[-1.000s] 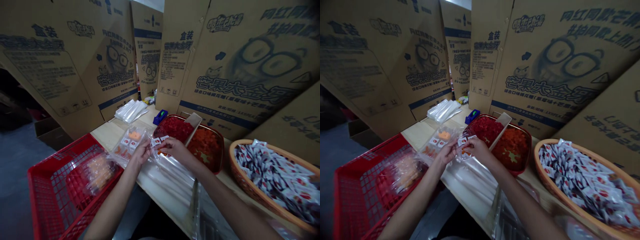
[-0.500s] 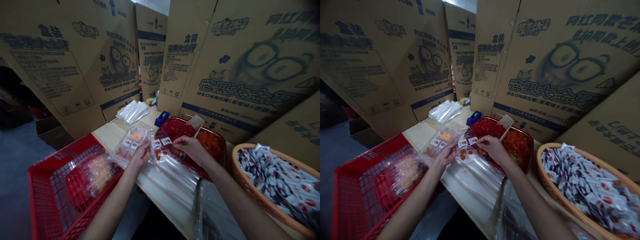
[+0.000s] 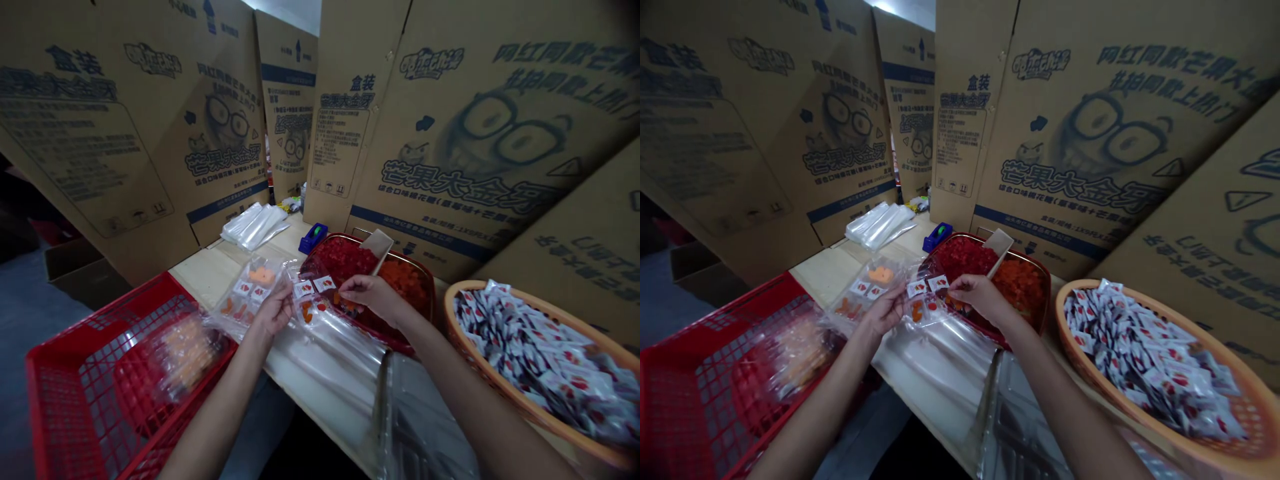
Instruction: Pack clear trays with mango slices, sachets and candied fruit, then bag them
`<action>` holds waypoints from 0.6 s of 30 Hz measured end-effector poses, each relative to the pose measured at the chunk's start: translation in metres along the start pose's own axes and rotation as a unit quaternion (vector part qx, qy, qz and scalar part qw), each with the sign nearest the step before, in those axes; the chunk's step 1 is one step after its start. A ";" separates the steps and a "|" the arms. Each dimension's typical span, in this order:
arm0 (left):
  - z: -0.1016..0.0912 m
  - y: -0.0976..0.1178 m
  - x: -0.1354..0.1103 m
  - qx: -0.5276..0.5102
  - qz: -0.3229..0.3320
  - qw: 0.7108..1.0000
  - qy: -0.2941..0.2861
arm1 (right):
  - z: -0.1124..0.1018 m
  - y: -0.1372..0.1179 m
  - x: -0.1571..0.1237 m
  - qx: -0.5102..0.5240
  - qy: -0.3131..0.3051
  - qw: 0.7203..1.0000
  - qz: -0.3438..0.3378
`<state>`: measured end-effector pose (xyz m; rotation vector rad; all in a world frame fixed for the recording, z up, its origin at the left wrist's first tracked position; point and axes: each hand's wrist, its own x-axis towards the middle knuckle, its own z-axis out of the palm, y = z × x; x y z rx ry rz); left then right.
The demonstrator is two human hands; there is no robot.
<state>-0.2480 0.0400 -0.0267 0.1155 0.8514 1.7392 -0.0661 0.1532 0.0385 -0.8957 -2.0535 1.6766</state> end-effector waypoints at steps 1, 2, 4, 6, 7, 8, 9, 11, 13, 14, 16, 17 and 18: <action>0.000 0.000 0.000 0.000 0.000 1.000 -0.001 | -0.001 0.001 -0.001 -0.004 -0.009 1.000 0.000; 0.001 0.000 -0.001 0.001 -0.001 1.000 -0.002 | -0.001 0.001 -0.003 -0.012 -0.021 1.000 0.000; 0.001 0.000 -0.001 0.001 -0.001 1.000 -0.006 | -0.002 0.002 -0.005 -0.040 -0.043 0.998 0.000; 0.001 0.001 0.000 0.000 -0.002 1.000 -0.009 | -0.002 0.001 -0.007 -0.067 -0.057 0.996 -0.007; 0.001 0.001 0.000 -0.001 -0.002 1.000 -0.010 | -0.002 0.001 -0.008 -0.077 -0.062 0.995 -0.011; 0.001 0.001 0.001 -0.001 -0.002 1.000 -0.011 | -0.003 0.000 -0.008 -0.083 -0.064 0.994 -0.017; 0.000 0.000 0.001 -0.002 -0.001 1.000 -0.011 | -0.003 0.000 -0.009 -0.086 -0.064 0.994 -0.023; -0.001 0.000 0.001 -0.003 0.000 1.000 -0.011 | -0.004 0.000 -0.009 -0.086 -0.059 0.994 -0.035; -0.001 0.000 0.002 -0.003 0.000 1.000 -0.012 | -0.005 0.001 -0.009 -0.086 -0.042 0.994 -0.045; -0.001 0.000 0.002 -0.003 0.000 1.000 -0.013 | -0.006 0.002 -0.009 -0.088 -0.033 0.994 -0.049; -0.001 -0.001 0.002 -0.003 -0.001 1.000 -0.016 | -0.007 0.004 -0.009 -0.095 -0.019 0.994 -0.052; -0.001 -0.001 0.001 -0.003 -0.001 1.000 -0.018 | -0.007 0.004 -0.010 -0.100 -0.019 0.994 -0.052; -0.001 -0.001 0.001 -0.003 0.000 1.000 -0.020 | -0.007 0.004 -0.011 -0.104 -0.023 0.993 -0.051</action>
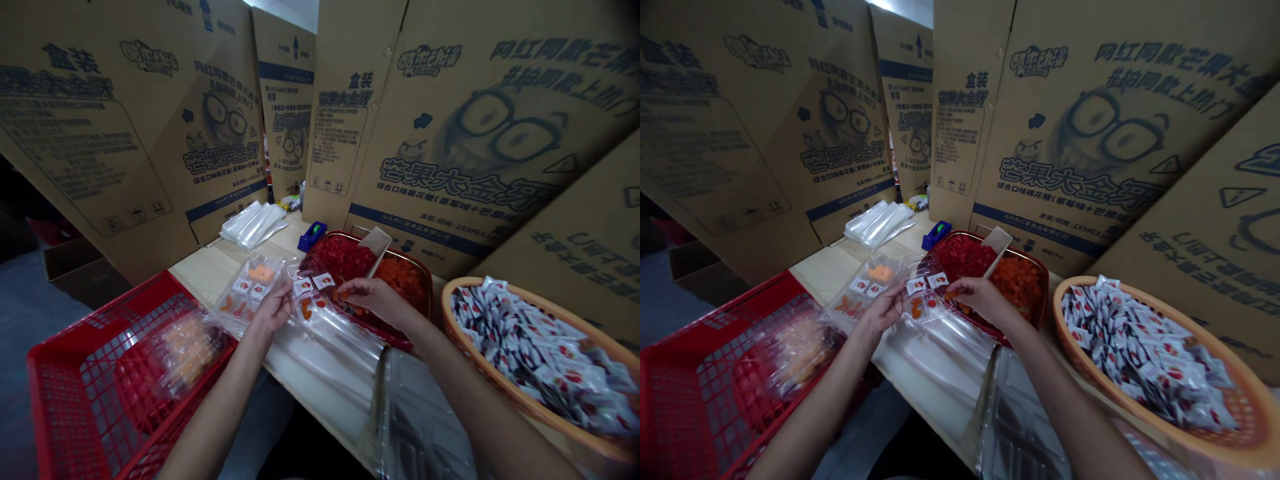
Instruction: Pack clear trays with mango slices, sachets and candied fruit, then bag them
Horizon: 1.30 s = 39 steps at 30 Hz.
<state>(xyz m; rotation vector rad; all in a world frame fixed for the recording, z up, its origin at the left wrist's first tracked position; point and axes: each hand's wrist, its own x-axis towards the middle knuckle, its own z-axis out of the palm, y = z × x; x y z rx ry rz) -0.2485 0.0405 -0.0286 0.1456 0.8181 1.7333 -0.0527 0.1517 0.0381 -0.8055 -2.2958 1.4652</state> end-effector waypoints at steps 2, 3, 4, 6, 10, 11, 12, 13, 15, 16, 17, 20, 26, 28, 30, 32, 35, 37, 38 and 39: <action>0.000 0.000 0.000 0.000 0.002 1.000 -0.003 | 0.000 -0.002 -0.002 -0.001 -0.022 1.000 0.004; 0.001 -0.001 0.000 0.000 0.003 1.000 -0.003 | 0.001 -0.002 -0.003 0.000 -0.033 0.999 0.004; 0.001 -0.001 -0.001 0.000 0.004 1.000 -0.003 | 0.001 -0.003 -0.003 0.000 -0.040 0.999 0.005; 0.001 -0.002 -0.001 0.000 0.005 1.000 -0.001 | 0.002 -0.004 -0.004 -0.008 -0.039 0.999 0.008; 0.002 -0.003 -0.001 0.002 0.005 1.000 0.002 | -0.001 -0.003 -0.004 -0.042 -0.010 0.999 0.017; 0.002 -0.003 -0.001 0.002 0.006 1.000 0.002 | -0.002 -0.003 -0.005 -0.049 -0.001 0.999 0.017; 0.002 -0.003 -0.001 0.002 0.006 1.000 0.003 | -0.003 -0.003 -0.005 -0.056 0.004 0.998 0.016; 0.002 -0.002 -0.002 0.002 0.007 1.000 0.004 | -0.004 -0.003 -0.006 -0.064 0.009 0.998 0.014; 0.003 -0.002 -0.003 0.000 0.010 1.000 0.004 | -0.004 -0.003 -0.008 -0.079 0.009 0.997 0.004; 0.003 -0.002 -0.003 0.000 0.010 1.000 0.004 | -0.003 -0.003 -0.008 -0.090 0.004 0.996 0.000; 0.003 -0.002 -0.004 0.000 0.010 1.000 0.004 | 0.000 -0.003 -0.009 -0.104 -0.004 0.995 -0.004; 0.004 -0.002 -0.005 0.002 0.008 1.000 0.004 | 0.009 0.000 -0.006 -0.167 -0.012 0.986 -0.013; 0.004 -0.003 -0.009 0.011 -0.002 1.000 0.001 | 0.020 0.004 0.004 -0.199 -0.032 0.978 -0.047; 0.004 -0.002 -0.010 0.011 -0.007 1.000 0.000 | 0.019 0.003 0.005 -0.185 -0.064 0.980 -0.045; 0.003 -0.001 -0.012 0.008 -0.009 1.000 -0.001 | 0.018 0.001 0.004 -0.181 -0.061 0.981 -0.029; 0.003 0.000 -0.013 0.004 -0.008 1.000 -0.002 | 0.017 -0.003 0.001 -0.178 -0.044 0.983 -0.019; 0.003 0.000 -0.015 0.000 -0.008 1.000 -0.005 | 0.017 -0.006 -0.003 -0.169 -0.050 0.984 -0.018; 0.003 -0.001 -0.016 0.000 -0.011 1.000 -0.008 | 0.018 -0.006 -0.005 -0.161 -0.059 0.985 -0.008; 0.003 -0.001 -0.017 0.000 -0.013 1.000 -0.009 | 0.018 -0.005 -0.005 -0.155 -0.058 0.986 -0.002; 0.002 -0.001 -0.017 0.000 -0.014 1.000 -0.009 | 0.019 -0.005 -0.005 -0.148 -0.053 0.988 0.000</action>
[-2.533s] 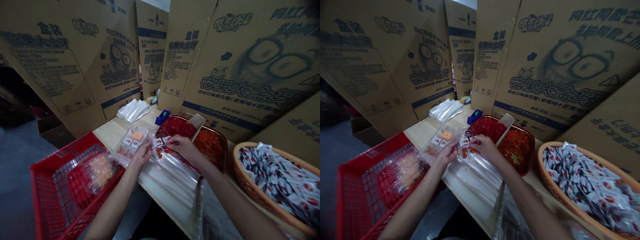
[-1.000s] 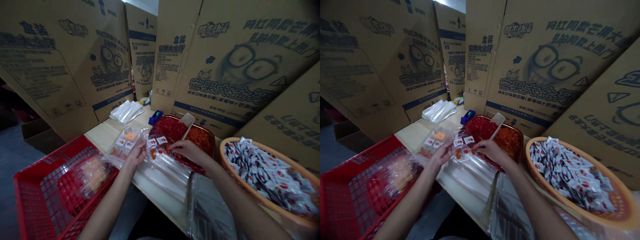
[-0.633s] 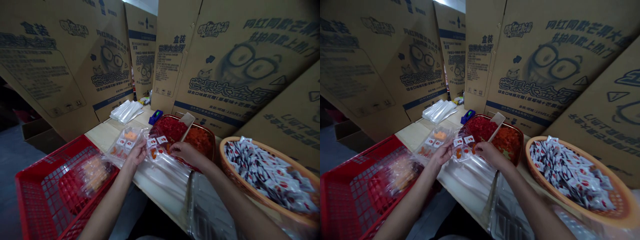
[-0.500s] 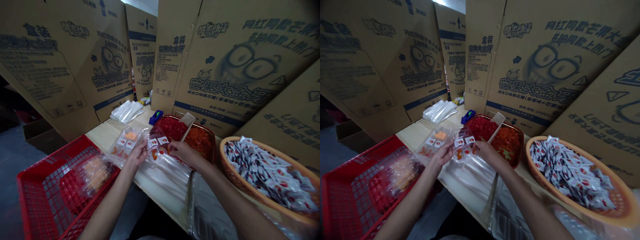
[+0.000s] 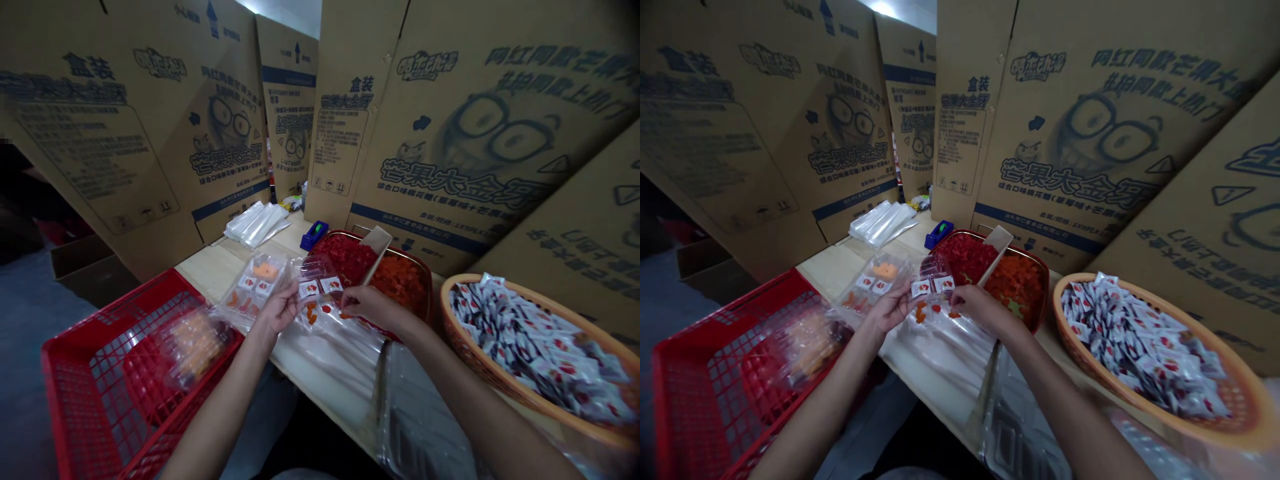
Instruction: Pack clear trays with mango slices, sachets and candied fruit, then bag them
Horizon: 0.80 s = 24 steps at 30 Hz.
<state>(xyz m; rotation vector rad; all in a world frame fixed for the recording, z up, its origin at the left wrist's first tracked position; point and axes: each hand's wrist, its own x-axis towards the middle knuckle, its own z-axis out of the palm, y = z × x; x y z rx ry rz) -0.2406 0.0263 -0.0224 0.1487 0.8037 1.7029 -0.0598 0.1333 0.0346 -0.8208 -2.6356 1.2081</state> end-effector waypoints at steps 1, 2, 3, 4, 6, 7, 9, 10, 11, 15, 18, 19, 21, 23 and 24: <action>-0.001 0.000 0.000 0.000 -0.001 1.000 0.001 | 0.000 0.000 0.000 0.009 0.008 1.000 0.000; -0.001 0.000 0.000 0.000 -0.001 1.000 0.002 | -0.001 0.000 0.000 0.019 0.023 1.000 -0.003; -0.002 0.000 0.000 0.000 -0.001 1.000 0.004 | -0.002 0.001 0.000 0.028 0.041 0.999 -0.005; -0.002 0.000 0.000 -0.001 -0.001 1.000 0.006 | -0.004 0.001 -0.001 0.036 0.062 0.997 -0.006; -0.003 0.000 0.000 -0.003 -0.001 1.000 0.008 | -0.012 0.006 -0.003 0.027 0.111 0.993 0.000; -0.004 0.000 0.001 -0.004 -0.002 1.000 0.008 | -0.017 0.010 -0.005 0.003 0.137 0.990 0.006; -0.004 0.001 0.001 -0.004 -0.003 1.000 0.006 | -0.028 0.021 -0.010 -0.090 0.180 0.979 0.024; -0.004 0.001 0.001 -0.004 -0.003 1.000 0.006 | -0.033 0.028 -0.013 -0.148 0.193 0.969 0.037; -0.004 0.001 0.000 -0.004 -0.002 1.000 0.006 | -0.038 0.034 -0.015 -0.202 0.196 0.958 0.052; -0.001 0.001 -0.001 -0.009 0.006 1.000 0.008 | -0.039 0.037 -0.021 -0.314 0.190 0.925 0.098; 0.002 0.001 -0.003 -0.011 0.009 1.000 0.005 | -0.021 0.010 -0.018 -0.293 0.206 0.933 -0.019; 0.002 0.001 -0.004 -0.010 0.008 1.000 0.003 | -0.013 -0.002 -0.016 -0.276 0.192 0.938 -0.082; 0.004 0.000 -0.006 -0.009 0.004 1.000 0.000 | 0.004 -0.026 -0.012 -0.261 0.137 0.939 -0.176; 0.005 0.000 -0.008 -0.008 0.002 1.000 -0.003 | 0.019 -0.044 -0.007 -0.280 0.098 0.932 -0.206; 0.005 0.000 -0.009 -0.008 0.002 1.000 -0.005 | 0.024 -0.050 -0.005 -0.295 0.090 0.928 -0.208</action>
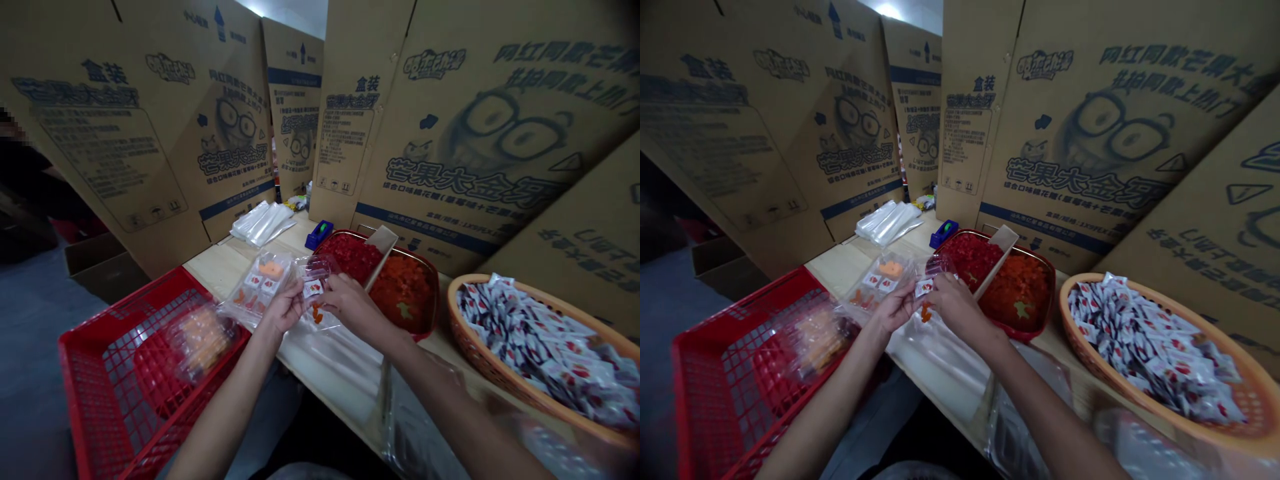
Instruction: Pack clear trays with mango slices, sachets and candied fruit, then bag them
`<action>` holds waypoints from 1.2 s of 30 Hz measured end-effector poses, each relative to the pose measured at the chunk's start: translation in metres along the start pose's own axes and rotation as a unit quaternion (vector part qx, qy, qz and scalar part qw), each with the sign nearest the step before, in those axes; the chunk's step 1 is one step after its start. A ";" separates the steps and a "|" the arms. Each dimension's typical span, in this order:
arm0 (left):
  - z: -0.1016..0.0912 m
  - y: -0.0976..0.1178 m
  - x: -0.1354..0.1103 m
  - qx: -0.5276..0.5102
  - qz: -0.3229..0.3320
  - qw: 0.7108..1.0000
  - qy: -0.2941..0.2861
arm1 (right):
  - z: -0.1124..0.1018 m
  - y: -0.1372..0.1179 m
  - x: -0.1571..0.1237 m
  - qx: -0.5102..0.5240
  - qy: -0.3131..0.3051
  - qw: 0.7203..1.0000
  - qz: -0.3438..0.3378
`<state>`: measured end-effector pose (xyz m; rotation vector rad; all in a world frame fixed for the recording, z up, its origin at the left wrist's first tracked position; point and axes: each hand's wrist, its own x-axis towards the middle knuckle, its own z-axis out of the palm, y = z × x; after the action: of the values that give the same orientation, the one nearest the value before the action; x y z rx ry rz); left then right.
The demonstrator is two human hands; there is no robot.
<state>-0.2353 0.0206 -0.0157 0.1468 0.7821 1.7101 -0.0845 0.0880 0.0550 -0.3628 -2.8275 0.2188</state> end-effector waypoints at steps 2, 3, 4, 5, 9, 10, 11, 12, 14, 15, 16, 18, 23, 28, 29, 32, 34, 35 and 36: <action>0.000 0.000 -0.002 -0.002 0.002 1.000 -0.003 | 0.005 -0.008 0.005 -0.025 -0.004 1.000 -0.001; 0.000 -0.001 -0.003 -0.004 0.002 1.000 -0.003 | 0.007 -0.009 0.006 -0.034 -0.004 0.999 -0.002; 0.000 -0.001 -0.005 -0.005 0.001 1.000 -0.003 | 0.009 -0.009 0.006 -0.044 -0.005 0.999 -0.004; 0.000 0.000 -0.006 -0.006 -0.001 1.000 -0.003 | 0.009 -0.008 0.005 -0.050 -0.003 0.999 -0.003; -0.003 0.002 -0.010 -0.009 -0.007 1.000 -0.007 | 0.004 0.001 -0.005 0.006 0.036 0.999 0.035; -0.004 0.003 -0.010 -0.009 -0.006 1.000 -0.009 | 0.002 0.004 -0.009 0.031 0.048 0.997 0.043; -0.005 0.004 -0.011 -0.009 -0.005 1.000 -0.010 | 0.000 0.006 -0.012 0.053 0.055 0.996 0.046; -0.006 0.004 -0.012 -0.009 -0.005 1.000 -0.010 | -0.001 0.008 -0.015 0.069 0.056 0.995 0.042; -0.007 0.005 -0.012 -0.008 -0.004 1.000 -0.008 | 0.001 0.010 -0.021 0.090 0.051 0.994 0.024; -0.008 0.004 -0.012 -0.006 -0.003 1.000 -0.006 | 0.002 0.011 -0.023 0.100 0.050 0.994 0.016; -0.008 0.004 -0.013 -0.005 -0.003 1.000 -0.003 | 0.004 0.012 -0.026 0.111 0.056 0.992 0.013; -0.009 0.003 -0.014 -0.001 -0.003 1.000 0.002 | 0.008 0.013 -0.035 0.136 0.094 0.986 0.031; -0.011 0.007 -0.025 0.010 -0.007 1.000 0.013 | 0.019 0.029 -0.091 0.105 0.228 0.941 0.225; -0.016 0.008 -0.043 0.031 -0.021 0.999 0.029 | 0.051 0.047 -0.158 -0.090 0.149 0.895 0.411; -0.017 0.006 -0.046 0.038 -0.023 0.998 0.035 | 0.059 0.049 -0.165 -0.111 0.123 0.889 0.427; -0.020 -0.001 -0.054 0.060 -0.039 0.996 0.044 | 0.074 0.052 -0.174 -0.139 0.087 0.881 0.443; -0.021 -0.005 -0.060 0.067 -0.052 0.995 0.046 | 0.078 0.052 -0.174 -0.147 0.083 0.879 0.445; -0.021 -0.007 -0.062 0.069 -0.056 0.995 0.049 | 0.079 0.051 -0.173 -0.149 0.084 0.878 0.447; -0.022 -0.008 -0.065 0.070 -0.058 0.994 0.052 | 0.079 0.051 -0.173 -0.153 0.083 0.876 0.449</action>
<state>-0.2198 -0.0461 -0.0173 0.1075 0.9713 1.5633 0.0646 0.0817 -0.0736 -1.6588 -2.2994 -0.0868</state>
